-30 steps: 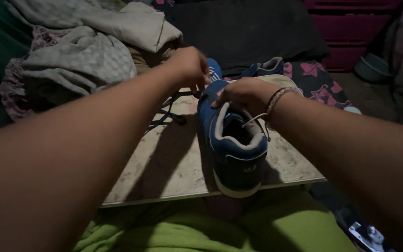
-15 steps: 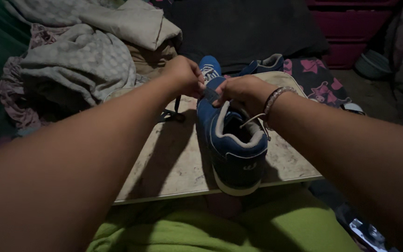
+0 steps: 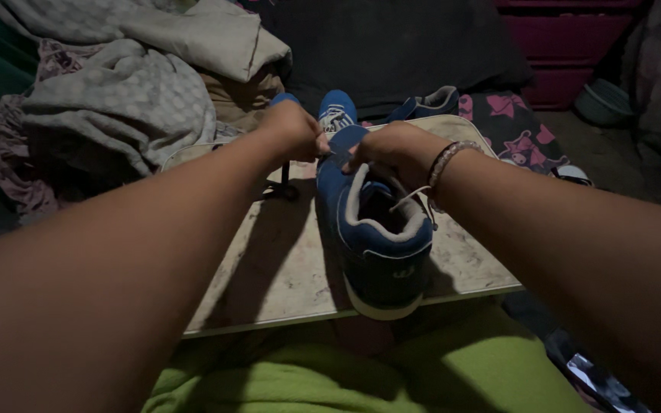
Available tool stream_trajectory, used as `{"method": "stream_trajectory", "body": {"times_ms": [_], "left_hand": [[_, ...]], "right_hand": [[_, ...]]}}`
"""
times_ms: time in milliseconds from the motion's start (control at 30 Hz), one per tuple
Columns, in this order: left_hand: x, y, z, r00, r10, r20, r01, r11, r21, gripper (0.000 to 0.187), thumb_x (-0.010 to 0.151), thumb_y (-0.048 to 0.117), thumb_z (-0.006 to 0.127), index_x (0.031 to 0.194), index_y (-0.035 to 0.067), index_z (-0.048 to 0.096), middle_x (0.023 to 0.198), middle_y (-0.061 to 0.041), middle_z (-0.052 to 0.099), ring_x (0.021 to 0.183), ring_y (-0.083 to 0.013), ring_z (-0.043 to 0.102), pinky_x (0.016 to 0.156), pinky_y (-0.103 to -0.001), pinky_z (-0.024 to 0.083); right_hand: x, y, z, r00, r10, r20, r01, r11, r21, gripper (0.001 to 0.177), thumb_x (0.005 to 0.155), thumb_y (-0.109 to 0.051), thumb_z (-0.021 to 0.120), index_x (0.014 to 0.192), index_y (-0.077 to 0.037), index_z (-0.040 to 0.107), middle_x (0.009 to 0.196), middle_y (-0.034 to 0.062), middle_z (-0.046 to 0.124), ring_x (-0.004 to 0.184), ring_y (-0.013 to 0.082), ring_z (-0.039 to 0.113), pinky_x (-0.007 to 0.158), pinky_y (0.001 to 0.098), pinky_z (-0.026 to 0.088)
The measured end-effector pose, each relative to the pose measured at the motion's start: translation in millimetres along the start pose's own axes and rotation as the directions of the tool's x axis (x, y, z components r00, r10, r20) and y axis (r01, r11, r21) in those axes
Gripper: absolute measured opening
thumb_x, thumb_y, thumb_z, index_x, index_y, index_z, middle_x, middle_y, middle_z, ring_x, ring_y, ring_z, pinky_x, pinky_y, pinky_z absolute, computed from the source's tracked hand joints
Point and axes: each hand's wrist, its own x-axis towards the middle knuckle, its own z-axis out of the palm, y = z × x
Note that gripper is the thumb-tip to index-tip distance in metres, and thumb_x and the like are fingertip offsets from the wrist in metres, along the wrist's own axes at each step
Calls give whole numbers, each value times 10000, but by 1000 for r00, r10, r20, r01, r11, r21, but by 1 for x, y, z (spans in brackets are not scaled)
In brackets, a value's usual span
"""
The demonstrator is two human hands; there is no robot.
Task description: The person removes the laces from a blue sneaker, then re-laces it by threading the laces through the eyelets and tying them. The task is performed on a small table in a cluttered room.
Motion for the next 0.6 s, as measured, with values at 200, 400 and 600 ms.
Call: {"method": "stream_trajectory", "body": {"times_ms": [200,400,600], "left_hand": [[18,4,6,972,233,30,-227,896,382,234,801,179,878,1015,105,816,975,-105,773,809,-186,717,762,-326,564],[26,-5,0,980,184,73,-193,970,149,281,764,126,868,1028,59,798,963,-135,804,814,-191,778,755,-338,631],[22,17,-15,940,287,185,-338,865,370,245,800,77,819,1045,86,806,994,-110,786,842,-191,752,785,-362,609]], "right_hand": [[1,-5,-2,1000,-23,-19,17,968,-252,469,835,-203,773,1243,10,679,1308,226,649,1126,342,650,966,463,538],[30,12,-6,981,-69,180,12,954,299,309,871,-34,712,1173,4,658,1135,136,688,956,201,702,791,324,609],[16,14,-6,990,-108,87,82,962,261,244,843,-5,730,1085,-35,734,1041,98,731,829,145,703,722,276,586]]}}
